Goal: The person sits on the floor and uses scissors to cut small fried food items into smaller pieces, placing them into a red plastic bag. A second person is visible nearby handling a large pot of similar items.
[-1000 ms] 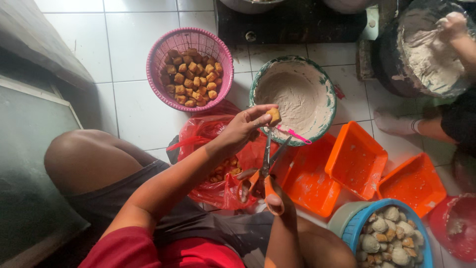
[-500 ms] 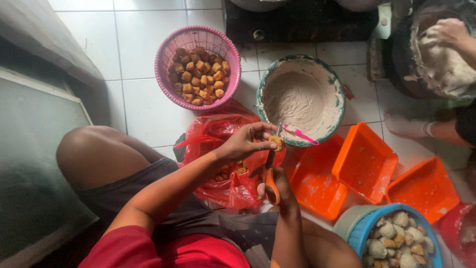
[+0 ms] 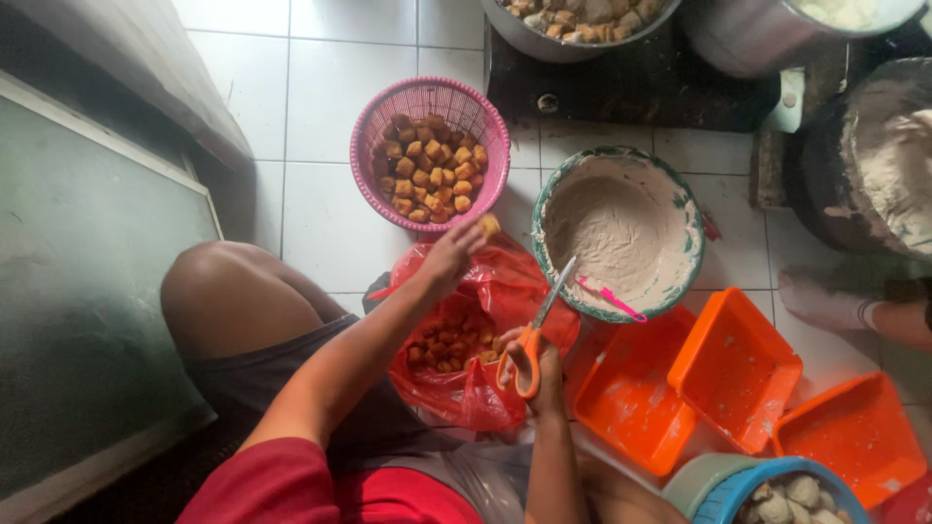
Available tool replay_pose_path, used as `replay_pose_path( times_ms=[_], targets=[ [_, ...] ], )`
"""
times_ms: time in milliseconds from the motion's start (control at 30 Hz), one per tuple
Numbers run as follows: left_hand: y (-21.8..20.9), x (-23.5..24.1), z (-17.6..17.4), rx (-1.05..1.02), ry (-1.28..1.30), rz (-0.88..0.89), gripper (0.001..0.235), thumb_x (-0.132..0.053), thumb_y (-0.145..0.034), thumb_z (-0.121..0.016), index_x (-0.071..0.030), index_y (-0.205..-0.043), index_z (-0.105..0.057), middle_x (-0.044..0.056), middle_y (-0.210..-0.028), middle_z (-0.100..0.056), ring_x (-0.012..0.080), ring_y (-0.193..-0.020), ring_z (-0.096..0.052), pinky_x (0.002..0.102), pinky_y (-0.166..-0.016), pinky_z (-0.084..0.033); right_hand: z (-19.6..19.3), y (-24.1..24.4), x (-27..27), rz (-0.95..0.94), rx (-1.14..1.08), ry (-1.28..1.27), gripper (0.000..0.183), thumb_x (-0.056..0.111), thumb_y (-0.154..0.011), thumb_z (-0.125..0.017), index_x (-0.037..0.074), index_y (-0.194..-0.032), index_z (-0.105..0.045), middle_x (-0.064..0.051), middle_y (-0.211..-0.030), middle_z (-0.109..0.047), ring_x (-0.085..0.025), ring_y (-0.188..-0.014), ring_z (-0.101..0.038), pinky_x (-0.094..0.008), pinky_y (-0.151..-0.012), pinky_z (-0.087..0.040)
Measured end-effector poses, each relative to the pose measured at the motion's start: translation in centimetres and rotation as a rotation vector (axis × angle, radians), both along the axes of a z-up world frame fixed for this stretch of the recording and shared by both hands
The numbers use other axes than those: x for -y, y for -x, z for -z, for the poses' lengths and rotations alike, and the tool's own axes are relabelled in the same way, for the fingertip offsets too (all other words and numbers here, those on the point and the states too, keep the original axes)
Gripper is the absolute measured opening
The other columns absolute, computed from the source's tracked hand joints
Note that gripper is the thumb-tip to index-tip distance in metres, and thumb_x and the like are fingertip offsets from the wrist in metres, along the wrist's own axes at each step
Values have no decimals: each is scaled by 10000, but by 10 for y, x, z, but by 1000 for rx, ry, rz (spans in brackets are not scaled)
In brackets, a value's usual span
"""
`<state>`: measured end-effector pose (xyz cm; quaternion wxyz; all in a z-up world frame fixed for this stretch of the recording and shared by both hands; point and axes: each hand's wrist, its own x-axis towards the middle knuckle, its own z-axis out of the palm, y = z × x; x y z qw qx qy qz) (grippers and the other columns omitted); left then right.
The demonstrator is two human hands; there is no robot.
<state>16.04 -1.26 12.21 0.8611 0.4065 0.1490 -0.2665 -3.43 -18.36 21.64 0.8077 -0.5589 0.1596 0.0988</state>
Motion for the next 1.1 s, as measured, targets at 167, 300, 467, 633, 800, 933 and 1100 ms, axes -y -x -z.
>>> replay_pose_path(
  times_ms=[167,300,467,633,800,933,1100],
  targets=[
    [14,40,-27,-45,74,-24,653,-242,-991,-577,-108,-1566,-297,130,-1431,-574,224,-1253,-621,259,-885,-551,-3,4,0,111,39,213,406,309,-895,-805,-35,-1024,-632,-33,-682,-573,-129,-514,-560,-279,-469,-479],
    [94,95,-51,94,187,286,538,-288,-1062,-577,19,-1492,-478,178,-1382,-620,248,-1225,-629,333,-990,-530,-11,-3,8,144,335,471,297,262,-1037,-699,-19,-1116,-638,-59,-913,-650,-129,-769,-604,-263,-662,-494],
    [125,88,-70,326,22,266,389,-309,-1032,-611,-15,-1284,-574,97,-1243,-649,182,-1157,-628,352,-1015,-514,-22,3,28,265,287,659,269,249,-1047,-678,-20,-1042,-657,-46,-824,-655,-106,-663,-590,-254,-592,-465],
    [93,65,-99,393,7,300,308,-298,-1032,-651,-56,-1221,-626,46,-1183,-689,129,-1131,-631,350,-1020,-499,-28,1,35,281,93,309,496,415,-954,-760,-36,-1052,-578,-26,-688,-556,-138,-540,-560,-273,-496,-471],
    [52,50,-125,98,133,191,261,-344,-1045,-635,-132,-1194,-608,-19,-1160,-675,101,-1117,-625,326,-1001,-482,-51,15,29,-192,125,-101,705,573,-830,-770,-33,-1142,-592,-39,-746,-595,-147,-613,-594,-272,-544,-465],
    [49,47,-146,119,134,199,304,-394,-1035,-592,-149,-1210,-634,-7,-1133,-701,97,-1098,-637,311,-968,-475,-72,17,19,-404,110,-215,832,660,-761,-772,-30,-1188,-589,-50,-808,-623,-152,-682,-615,-267,-590,-451],
    [56,46,-158,149,114,236,278,-366,-1046,-594,-133,-1195,-617,-45,-1138,-693,58,-1101,-623,269,-943,-471,-95,11,10,-463,94,-168,997,769,-674,-774,-26,-1246,-585,-63,-886,-659,-159,-769,-642,-262,-648,-434]
  ],
)
